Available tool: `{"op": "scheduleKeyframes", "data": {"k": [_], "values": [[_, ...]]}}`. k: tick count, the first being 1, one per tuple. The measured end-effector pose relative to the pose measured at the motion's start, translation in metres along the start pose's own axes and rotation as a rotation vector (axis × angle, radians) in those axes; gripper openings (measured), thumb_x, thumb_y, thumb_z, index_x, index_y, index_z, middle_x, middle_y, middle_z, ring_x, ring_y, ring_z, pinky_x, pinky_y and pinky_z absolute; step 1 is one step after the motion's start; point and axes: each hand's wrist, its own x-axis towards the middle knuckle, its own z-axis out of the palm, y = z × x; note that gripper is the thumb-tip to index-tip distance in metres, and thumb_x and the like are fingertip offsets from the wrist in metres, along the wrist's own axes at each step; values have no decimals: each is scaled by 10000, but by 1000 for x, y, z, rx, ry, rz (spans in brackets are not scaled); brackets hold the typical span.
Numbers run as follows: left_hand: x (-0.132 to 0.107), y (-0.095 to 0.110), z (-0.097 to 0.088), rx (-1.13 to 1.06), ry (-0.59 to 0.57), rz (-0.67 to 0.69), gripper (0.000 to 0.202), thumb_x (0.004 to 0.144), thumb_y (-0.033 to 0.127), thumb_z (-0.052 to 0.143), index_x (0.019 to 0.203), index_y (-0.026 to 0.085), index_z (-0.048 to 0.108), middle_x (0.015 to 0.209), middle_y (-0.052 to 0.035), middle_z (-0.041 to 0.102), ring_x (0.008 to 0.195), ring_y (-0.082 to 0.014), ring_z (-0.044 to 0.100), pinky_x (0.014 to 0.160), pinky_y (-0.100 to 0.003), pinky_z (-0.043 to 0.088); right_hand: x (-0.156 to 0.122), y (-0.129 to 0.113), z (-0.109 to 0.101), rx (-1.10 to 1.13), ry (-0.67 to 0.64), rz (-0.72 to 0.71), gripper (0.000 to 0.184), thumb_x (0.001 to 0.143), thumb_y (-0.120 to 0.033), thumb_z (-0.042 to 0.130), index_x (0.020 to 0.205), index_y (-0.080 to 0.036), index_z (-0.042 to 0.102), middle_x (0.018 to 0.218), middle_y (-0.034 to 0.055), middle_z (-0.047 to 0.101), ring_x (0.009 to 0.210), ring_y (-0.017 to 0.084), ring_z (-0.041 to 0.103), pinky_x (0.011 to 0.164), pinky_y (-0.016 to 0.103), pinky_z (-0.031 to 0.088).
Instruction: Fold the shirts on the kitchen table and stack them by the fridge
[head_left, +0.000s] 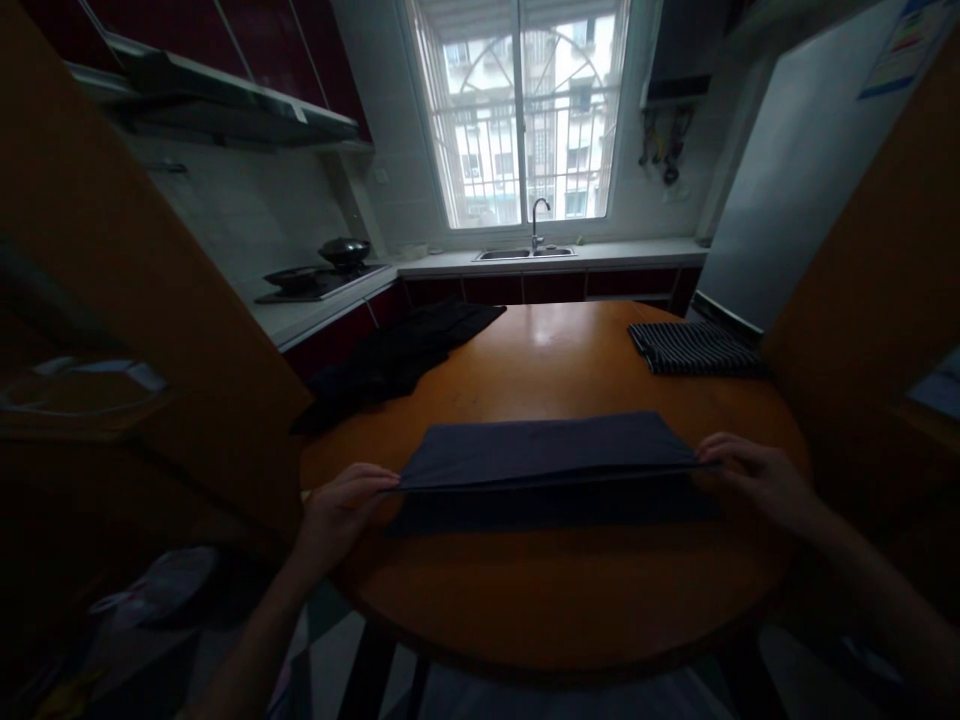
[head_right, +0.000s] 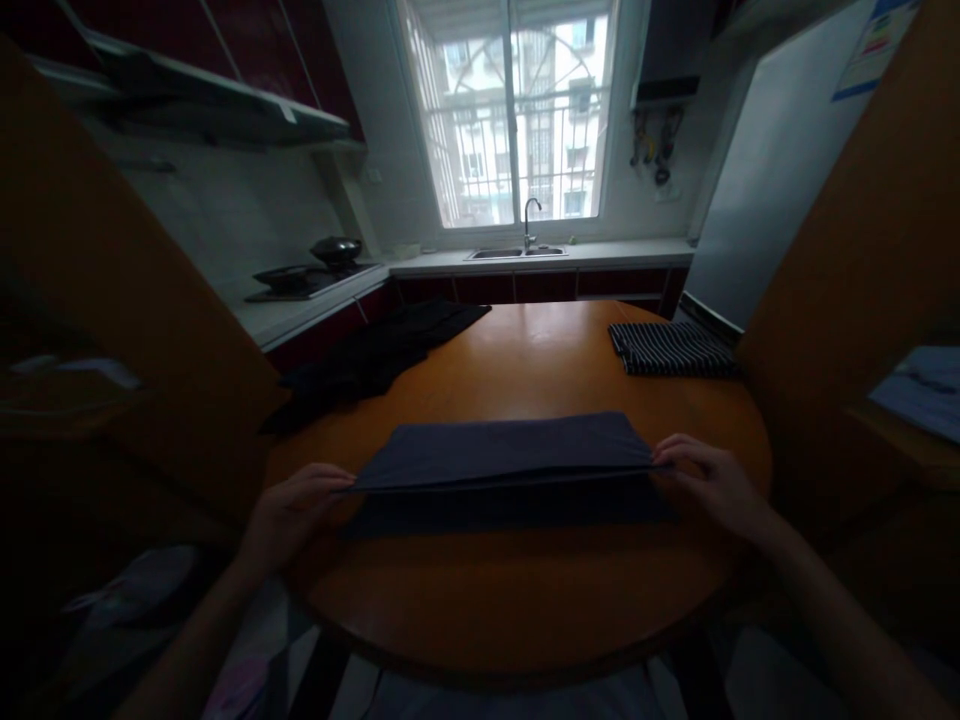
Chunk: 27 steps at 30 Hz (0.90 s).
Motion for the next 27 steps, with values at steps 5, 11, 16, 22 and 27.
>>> {"op": "scheduleKeyframes", "data": {"k": [5, 11, 16, 22, 27], "values": [[-8, 5, 4, -60, -3, -11, 195, 896, 447, 669, 870, 297, 792, 935, -47, 759, 865, -223, 726, 758, -329, 611, -10, 2, 5, -33, -4, 2, 358, 816, -625, 709, 811, -275, 777, 985, 95, 728, 940, 274, 693, 882, 413, 563], [-14, 2, 9, -49, -66, 1, 191, 902, 431, 667, 854, 299, 796, 914, -49, 759, 850, -213, 729, 752, -321, 608, -17, 8, 8, -144, -109, -21, 340, 882, -589, 643, 835, -284, 784, 987, 97, 717, 930, 270, 689, 848, 410, 576], [-17, 3, 8, -108, -77, -6, 168, 906, 398, 670, 885, 293, 800, 935, -54, 761, 859, -214, 731, 758, -325, 609, -22, 10, 5, -201, -124, -63, 319, 909, -550, 619, 861, -283, 787, 1008, 101, 714, 936, 269, 689, 842, 405, 575], [-20, 6, 7, -127, -114, 2, 155, 922, 361, 660, 907, 289, 796, 957, -56, 757, 895, -214, 723, 802, -332, 603, -26, 13, 5, -206, -121, -53, 353, 912, -574, 599, 854, -281, 788, 1007, 106, 716, 940, 271, 689, 842, 415, 575], [-20, 3, 4, -65, -217, 10, 198, 953, 374, 609, 953, 307, 795, 1022, -67, 745, 960, -228, 709, 855, -354, 598, -29, 10, 7, -218, -179, -63, 315, 930, -525, 587, 885, -289, 791, 1037, 115, 705, 992, 280, 673, 880, 436, 564]]}}
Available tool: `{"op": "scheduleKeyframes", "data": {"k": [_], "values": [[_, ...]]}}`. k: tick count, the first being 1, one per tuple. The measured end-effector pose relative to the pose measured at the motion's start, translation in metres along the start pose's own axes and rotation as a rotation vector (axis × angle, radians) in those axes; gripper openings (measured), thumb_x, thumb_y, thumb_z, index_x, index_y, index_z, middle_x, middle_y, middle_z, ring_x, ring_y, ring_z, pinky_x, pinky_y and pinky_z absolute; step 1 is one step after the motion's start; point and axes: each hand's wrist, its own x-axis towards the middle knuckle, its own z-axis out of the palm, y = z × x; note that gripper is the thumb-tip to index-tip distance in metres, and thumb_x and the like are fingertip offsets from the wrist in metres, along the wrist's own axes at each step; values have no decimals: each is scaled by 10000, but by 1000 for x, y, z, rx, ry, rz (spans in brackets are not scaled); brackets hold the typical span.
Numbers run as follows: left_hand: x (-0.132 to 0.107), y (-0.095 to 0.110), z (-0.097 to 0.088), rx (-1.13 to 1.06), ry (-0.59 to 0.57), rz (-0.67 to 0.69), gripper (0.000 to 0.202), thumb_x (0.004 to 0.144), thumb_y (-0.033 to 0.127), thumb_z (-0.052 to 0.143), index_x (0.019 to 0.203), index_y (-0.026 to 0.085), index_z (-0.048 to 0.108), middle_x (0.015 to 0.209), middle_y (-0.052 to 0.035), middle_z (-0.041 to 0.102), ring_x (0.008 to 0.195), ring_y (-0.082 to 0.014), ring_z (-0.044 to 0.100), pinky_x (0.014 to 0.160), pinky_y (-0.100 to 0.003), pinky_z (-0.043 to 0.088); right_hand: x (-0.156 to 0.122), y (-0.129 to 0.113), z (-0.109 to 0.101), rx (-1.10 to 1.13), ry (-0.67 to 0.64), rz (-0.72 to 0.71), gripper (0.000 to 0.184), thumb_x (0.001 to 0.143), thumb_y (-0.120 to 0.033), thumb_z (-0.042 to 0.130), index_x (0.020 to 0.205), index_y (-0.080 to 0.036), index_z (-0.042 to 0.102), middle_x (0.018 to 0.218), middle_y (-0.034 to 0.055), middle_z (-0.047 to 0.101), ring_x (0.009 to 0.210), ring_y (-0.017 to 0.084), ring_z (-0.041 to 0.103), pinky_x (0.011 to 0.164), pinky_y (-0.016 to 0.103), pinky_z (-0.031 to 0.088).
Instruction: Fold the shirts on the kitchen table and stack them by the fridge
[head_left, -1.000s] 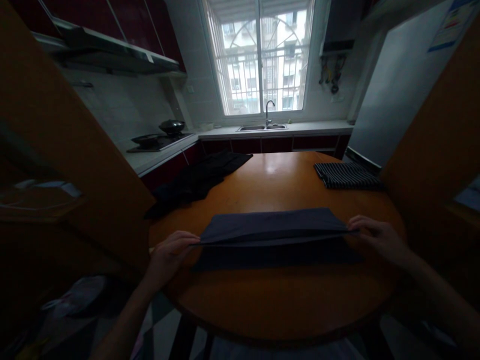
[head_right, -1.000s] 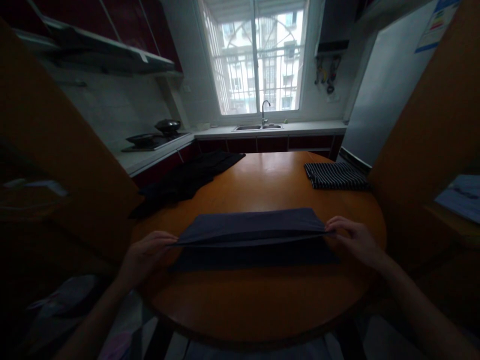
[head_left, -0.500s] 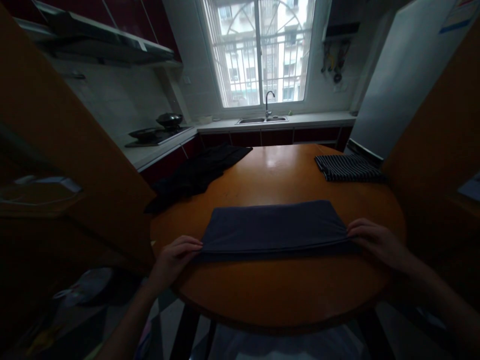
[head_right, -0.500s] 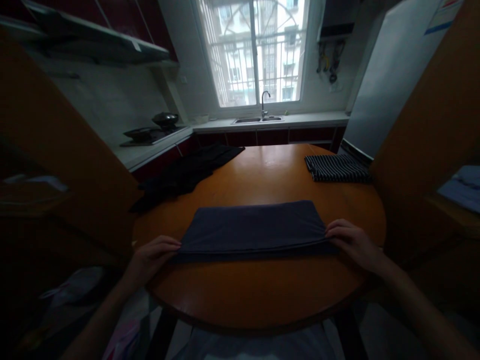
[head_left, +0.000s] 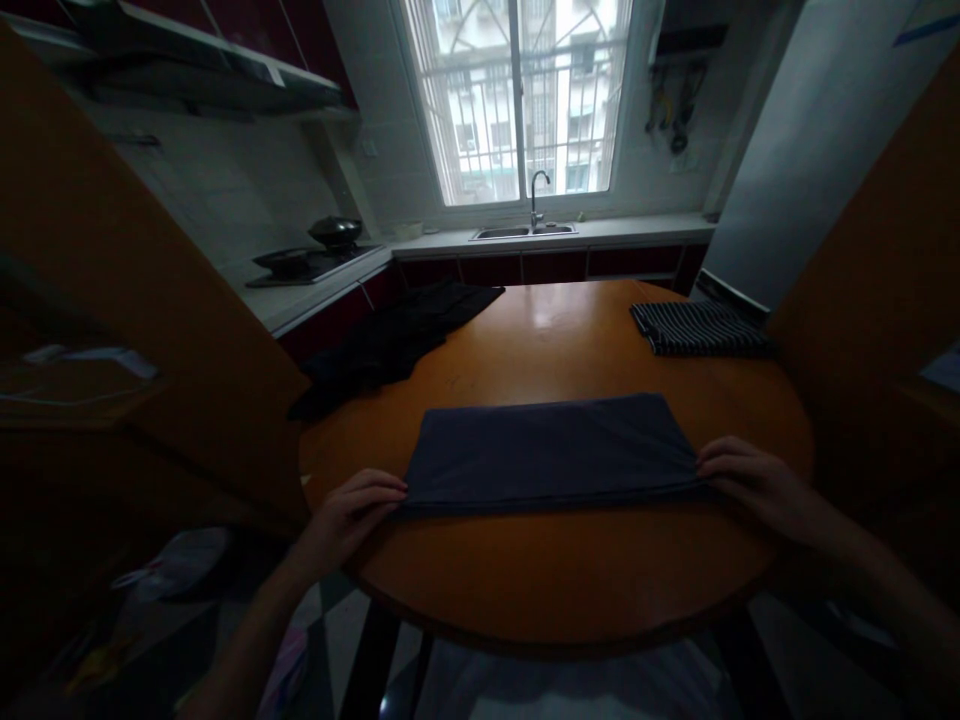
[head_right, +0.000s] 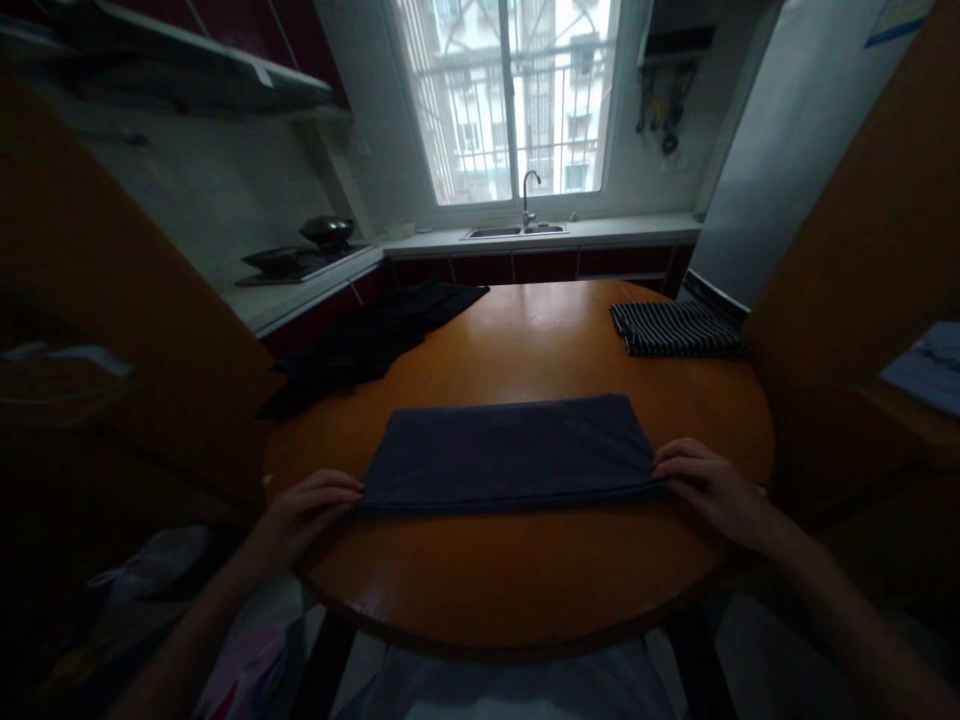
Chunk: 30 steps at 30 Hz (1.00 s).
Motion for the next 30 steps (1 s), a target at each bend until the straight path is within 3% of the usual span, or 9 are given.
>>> {"op": "scheduleKeyframes", "data": {"k": [5, 9, 11, 14, 17, 20, 22, 25, 30], "values": [[13, 5, -14, 76, -112, 23, 225, 956, 405, 589, 1048, 332, 781, 1165, -64, 718, 1092, -241, 676, 963, -357, 564, 3, -13, -12, -5, -125, 35, 303, 916, -522, 610, 896, -287, 799, 1128, 116, 691, 1097, 299, 638, 971, 458, 530], [61, 34, -10, 145, -82, -20, 400, 992, 473, 485, 1280, 286, 690, 1337, -73, 660, 1229, -271, 616, 1089, -402, 480, 46, -33, -13, 12, 48, 47, 374, 949, -536, 531, 964, -271, 794, 1153, 109, 694, 1116, 297, 635, 1020, 445, 499], [100, 53, 9, 186, -109, 24, 479, 1017, 469, 422, 1403, 245, 596, 1413, -77, 615, 1304, -272, 567, 1146, -427, 420, 84, -49, 2, -22, 160, 28, 403, 979, -489, 463, 1081, -252, 773, 1175, 110, 695, 1138, 295, 629, 1048, 445, 477], [156, 75, 59, 255, -191, 149, 517, 1049, 422, 342, 1482, 189, 502, 1525, -100, 510, 1408, -245, 471, 1204, -416, 329, 141, -77, 44, -154, 104, -23, 462, 973, -356, 427, 1317, -160, 664, 1326, 144, 642, 1249, 295, 574, 1113, 441, 419], [186, 82, 118, 369, -279, 168, 556, 1054, 378, 287, 1545, 139, 391, 1598, -155, 393, 1501, -263, 328, 1228, -480, 240, 170, -99, 99, -372, -21, -17, 591, 939, -260, 426, 1482, -34, 479, 1539, 206, 460, 1438, 324, 397, 1200, 462, 290], [184, 74, 160, 441, -337, 185, 593, 1050, 354, 263, 1595, 121, 269, 1631, -171, 317, 1533, -275, 248, 1232, -509, 189, 167, -104, 141, -488, -139, 37, 644, 945, -237, 380, 1544, -1, 362, 1619, 217, 326, 1516, 340, 260, 1228, 508, 195], [175, 68, 173, 452, -315, 207, 597, 1052, 350, 255, 1609, 136, 234, 1642, -160, 296, 1540, -266, 228, 1239, -491, 167, 158, -101, 156, -502, -145, 42, 643, 965, -257, 339, 1560, -13, 335, 1631, 207, 304, 1529, 326, 233, 1237, 513, 154], [166, 65, 176, 446, -292, 222, 601, 1059, 379, 252, 1616, 155, 224, 1649, -151, 279, 1544, -265, 214, 1241, -476, 160, 147, -95, 160, -485, -112, 73, 653, 987, -350, 334, 1571, -57, 330, 1635, 190, 303, 1535, 312, 221, 1238, 513, 146], [161, 67, 162, 433, -298, 163, 651, 1061, 517, 249, 1611, 168, 256, 1653, -135, 275, 1543, -270, 215, 1249, -453, 147, 139, -80, 141, -490, -119, 229, 772, 995, -571, 322, 1584, -72, 305, 1649, 194, 261, 1545, 313, 179, 1237, 517, 131]]}}
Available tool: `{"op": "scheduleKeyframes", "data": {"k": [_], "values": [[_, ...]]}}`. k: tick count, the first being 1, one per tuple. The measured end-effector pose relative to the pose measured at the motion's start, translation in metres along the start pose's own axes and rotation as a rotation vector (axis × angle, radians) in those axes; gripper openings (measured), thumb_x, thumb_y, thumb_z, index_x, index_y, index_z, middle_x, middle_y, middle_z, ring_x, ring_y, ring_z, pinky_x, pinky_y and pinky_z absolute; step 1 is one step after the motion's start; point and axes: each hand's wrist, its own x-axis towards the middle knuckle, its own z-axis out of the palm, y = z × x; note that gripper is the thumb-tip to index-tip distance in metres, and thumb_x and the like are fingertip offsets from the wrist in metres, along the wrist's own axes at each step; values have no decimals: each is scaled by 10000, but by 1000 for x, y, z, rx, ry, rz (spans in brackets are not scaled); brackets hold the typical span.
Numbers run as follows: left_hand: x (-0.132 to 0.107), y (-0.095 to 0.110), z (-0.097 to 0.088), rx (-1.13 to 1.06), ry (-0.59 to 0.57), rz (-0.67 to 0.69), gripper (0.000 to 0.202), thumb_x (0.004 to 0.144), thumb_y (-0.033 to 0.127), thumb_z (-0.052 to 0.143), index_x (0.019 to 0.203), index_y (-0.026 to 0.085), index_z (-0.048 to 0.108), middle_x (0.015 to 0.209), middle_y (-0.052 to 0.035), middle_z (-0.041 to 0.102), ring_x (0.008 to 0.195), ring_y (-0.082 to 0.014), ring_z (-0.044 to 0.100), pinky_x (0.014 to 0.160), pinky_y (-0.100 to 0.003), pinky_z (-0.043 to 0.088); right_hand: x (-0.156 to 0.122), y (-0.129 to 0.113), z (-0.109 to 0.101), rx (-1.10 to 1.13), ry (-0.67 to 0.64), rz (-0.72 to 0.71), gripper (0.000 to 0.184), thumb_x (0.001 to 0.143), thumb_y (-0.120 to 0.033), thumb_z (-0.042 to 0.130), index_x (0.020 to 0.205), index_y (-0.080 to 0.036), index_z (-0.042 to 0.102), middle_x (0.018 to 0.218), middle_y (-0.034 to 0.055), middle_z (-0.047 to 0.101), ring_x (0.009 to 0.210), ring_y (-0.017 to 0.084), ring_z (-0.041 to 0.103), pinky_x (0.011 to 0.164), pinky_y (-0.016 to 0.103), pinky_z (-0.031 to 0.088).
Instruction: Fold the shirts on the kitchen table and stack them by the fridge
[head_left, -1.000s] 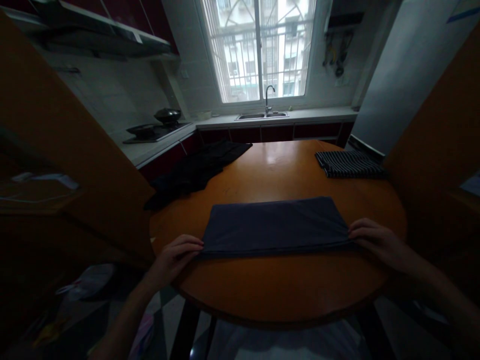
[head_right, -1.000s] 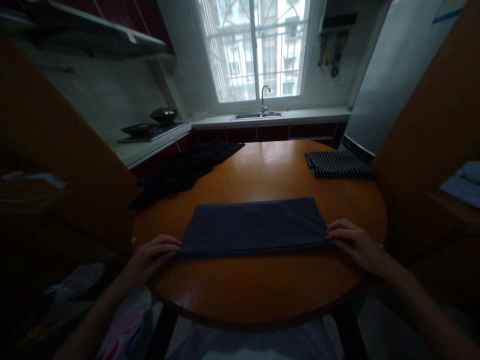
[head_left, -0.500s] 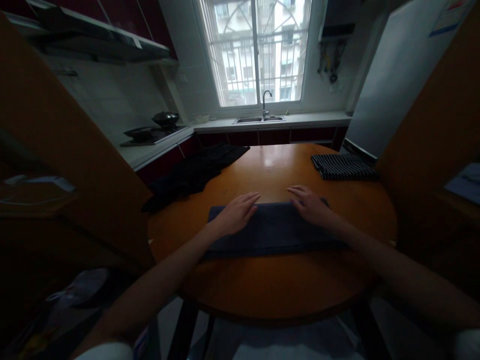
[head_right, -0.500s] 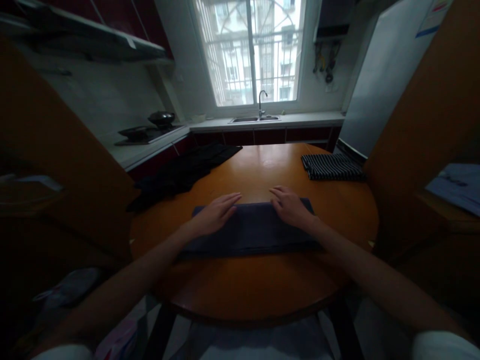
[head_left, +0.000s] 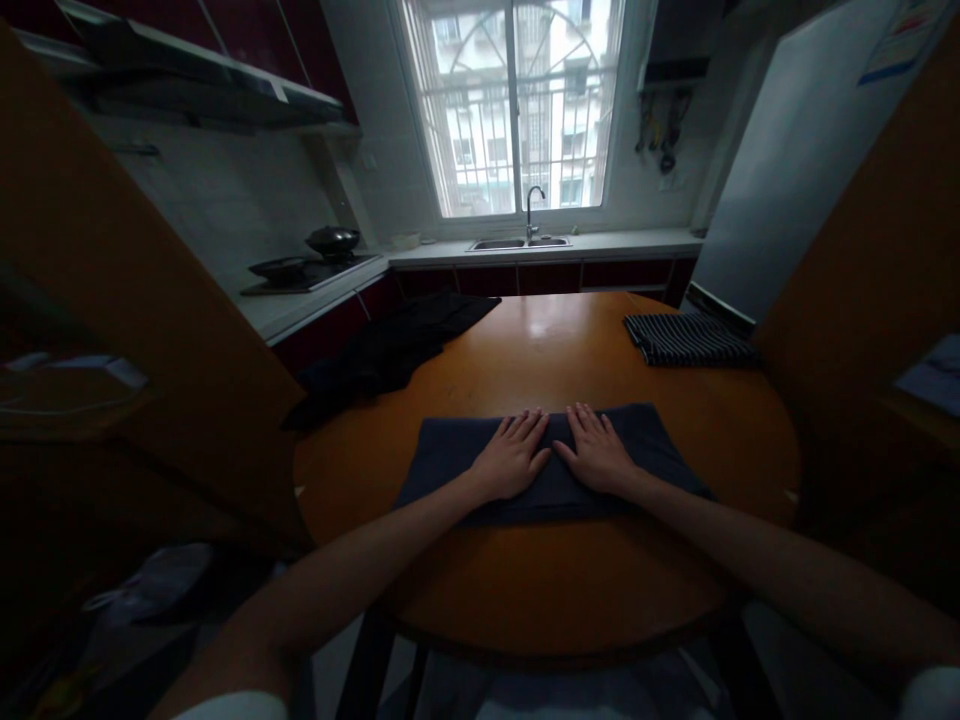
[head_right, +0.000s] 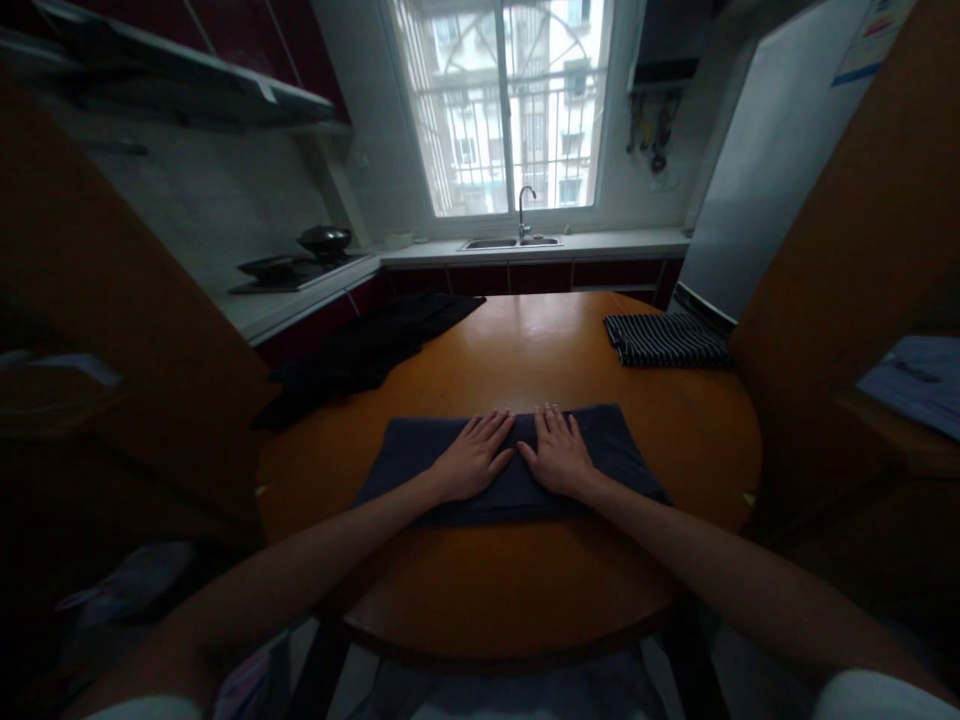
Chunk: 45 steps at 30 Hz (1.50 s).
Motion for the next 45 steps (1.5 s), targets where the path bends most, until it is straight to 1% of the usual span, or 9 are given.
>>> {"op": "scheduleKeyframes", "data": {"k": [10, 15, 17, 19, 22, 25, 28, 33, 45], "values": [[-84, -61, -14, 80, 15, -476, 825, 996, 679, 262, 1588, 106, 313, 1648, -193, 239, 1542, -356, 172, 1226, -558, 164, -36, 86, -14, -71, -5, 348, 909, 960, -664, 275, 1588, -7, 251, 1660, 220, 194, 1548, 348, 141, 1234, 549, 122], [-107, -77, -26, 82, -84, -656, 873, 993, 662, 251, 1598, 33, 239, 1661, -218, 141, 1543, -375, 148, 1211, -582, 205, -41, 102, -22, -40, -52, 406, 925, 960, -652, 267, 1567, 47, 261, 1649, 245, 207, 1545, 347, 160, 1239, 532, 136], [-108, -74, -34, 120, -90, -685, 867, 1001, 641, 255, 1595, 10, 226, 1654, -236, 154, 1543, -379, 141, 1213, -595, 187, -42, 96, -27, -59, 6, 422, 909, 973, -626, 255, 1561, 66, 251, 1649, 258, 190, 1548, 356, 131, 1235, 554, 119], [-102, -62, -42, 171, -57, -661, 855, 1007, 629, 263, 1585, -1, 253, 1647, -249, 178, 1544, -384, 126, 1217, -601, 157, -41, 81, -32, -95, 113, 373, 867, 991, -580, 244, 1562, 72, 235, 1655, 262, 162, 1555, 355, 81, 1231, 577, 79], [-82, -29, -48, 165, -19, -470, 811, 1026, 608, 266, 1583, 18, 275, 1652, -228, 199, 1551, -350, 130, 1235, -550, 150, -38, 41, -34, -104, 180, 159, 771, 1011, -507, 251, 1577, 17, 251, 1667, 229, 159, 1562, 325, 58, 1232, 573, 57], [-63, 6, -40, 88, -45, -205, 748, 1039, 588, 298, 1610, 108, 242, 1672, -162, 185, 1558, -302, 131, 1241, -511, 168, -36, -1, -27, -76, 110, -55, 699, 1015, -461, 291, 1587, -59, 290, 1672, 182, 190, 1561, 296, 100, 1236, 542, 103], [-59, 24, -25, 53, -67, -76, 691, 1042, 587, 320, 1608, 193, 275, 1674, -134, 201, 1554, -303, 154, 1233, -533, 179, -39, -23, -15, -45, -5, -161, 680, 1015, -464, 320, 1581, -85, 330, 1669, 170, 203, 1556, 293, 139, 1234, 518, 158], [-69, 21, -13, 51, -39, -46, 666, 1046, 594, 304, 1604, 231, 289, 1674, -121, 215, 1553, -303, 164, 1231, -538, 187, -44, -23, -11, -24, -46, -172, 691, 1015, -481, 333, 1582, -87, 333, 1672, 169, 173, 1556, 295, 133, 1232, 519, 172], [-68, 21, -22, -20, -90, -63, 671, 1034, 595, 353, 1606, 251, 285, 1681, -102, 192, 1556, -294, 149, 1239, -531, 164, -45, -28, -21, 1, -51, -140, 675, 1008, -458, 373, 1573, -89, 355, 1666, 173, 183, 1551, 297, 160, 1234, 515, 171]]}}
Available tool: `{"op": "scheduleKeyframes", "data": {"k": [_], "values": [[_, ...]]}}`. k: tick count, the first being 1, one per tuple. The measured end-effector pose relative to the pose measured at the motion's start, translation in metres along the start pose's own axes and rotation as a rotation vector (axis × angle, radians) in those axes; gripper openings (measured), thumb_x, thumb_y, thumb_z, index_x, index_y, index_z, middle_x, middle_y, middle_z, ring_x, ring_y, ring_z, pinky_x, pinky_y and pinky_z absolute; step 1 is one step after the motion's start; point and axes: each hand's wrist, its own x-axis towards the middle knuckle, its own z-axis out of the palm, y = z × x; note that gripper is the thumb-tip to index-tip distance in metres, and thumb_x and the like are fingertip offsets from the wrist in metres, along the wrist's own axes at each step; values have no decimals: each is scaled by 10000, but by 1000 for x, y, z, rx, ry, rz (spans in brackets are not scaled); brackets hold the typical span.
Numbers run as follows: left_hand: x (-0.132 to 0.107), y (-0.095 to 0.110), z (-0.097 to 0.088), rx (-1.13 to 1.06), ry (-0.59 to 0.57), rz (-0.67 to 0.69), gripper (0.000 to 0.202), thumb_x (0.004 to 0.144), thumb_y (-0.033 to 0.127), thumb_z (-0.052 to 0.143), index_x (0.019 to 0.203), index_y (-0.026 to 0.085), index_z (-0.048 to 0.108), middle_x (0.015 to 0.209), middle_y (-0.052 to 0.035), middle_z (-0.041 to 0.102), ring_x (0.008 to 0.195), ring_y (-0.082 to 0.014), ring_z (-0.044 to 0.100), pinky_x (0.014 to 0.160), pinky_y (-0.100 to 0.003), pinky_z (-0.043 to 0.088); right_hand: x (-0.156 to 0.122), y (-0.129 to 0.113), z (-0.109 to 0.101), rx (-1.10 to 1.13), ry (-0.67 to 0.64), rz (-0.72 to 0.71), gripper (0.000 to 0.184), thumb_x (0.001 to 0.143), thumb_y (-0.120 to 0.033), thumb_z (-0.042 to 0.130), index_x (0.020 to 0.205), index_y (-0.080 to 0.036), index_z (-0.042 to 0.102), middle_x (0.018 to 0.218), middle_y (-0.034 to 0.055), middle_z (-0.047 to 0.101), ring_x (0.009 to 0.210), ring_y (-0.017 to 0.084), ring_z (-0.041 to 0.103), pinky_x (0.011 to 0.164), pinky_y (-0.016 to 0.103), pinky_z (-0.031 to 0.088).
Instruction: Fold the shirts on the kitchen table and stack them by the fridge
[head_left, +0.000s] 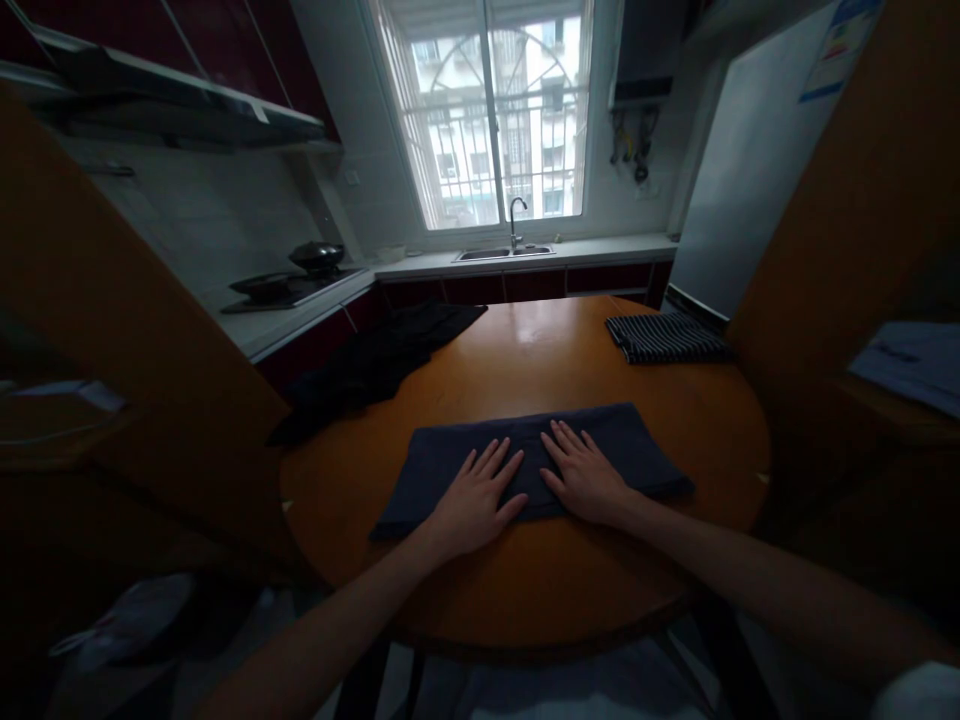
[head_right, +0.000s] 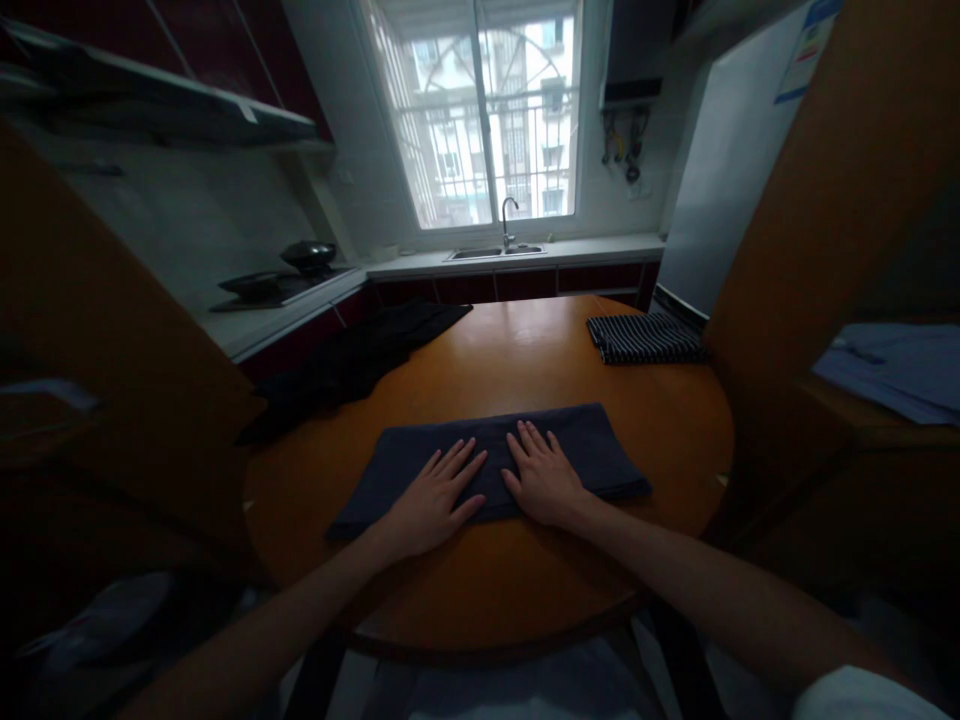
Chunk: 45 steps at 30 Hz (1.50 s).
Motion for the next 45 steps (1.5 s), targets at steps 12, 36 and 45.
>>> {"op": "scheduleKeyframes", "data": {"k": [12, 36, 45], "values": [[-28, -118, -12, -56, 1, -554, 830, 978, 610, 340, 1614, 88, 226, 1668, -213, 127, 1544, -383, 123, 1207, -599, 179, 0, 0, 1, 17, 12, -6, 671, 1012, -476, 349, 1568, -101, 370, 1664, 178, 207, 1552, 294, 159, 1232, 517, 176], [-70, -113, -89, -1228, -31, -768, 678, 660, 352, 899, 1278, 201, 663, 1205, -91, 686, 975, -197, 669, 794, -276, 511, 52, -28, 13, 80, 6, -66, 623, 1023, -440, 366, 1551, -111, 398, 1645, 224, 255, 1539, 354, 182, 1218, 580, 121], [-65, -101, -75, -1330, 63, -756, 554, 712, 334, 875, 1220, 210, 691, 1199, -69, 700, 859, -166, 682, 735, -255, 552, 48, -26, 15, 99, 41, -60, 601, 1017, -421, 370, 1545, -139, 417, 1635, 200, 302, 1534, 333, 212, 1229, 541, 129]]}}
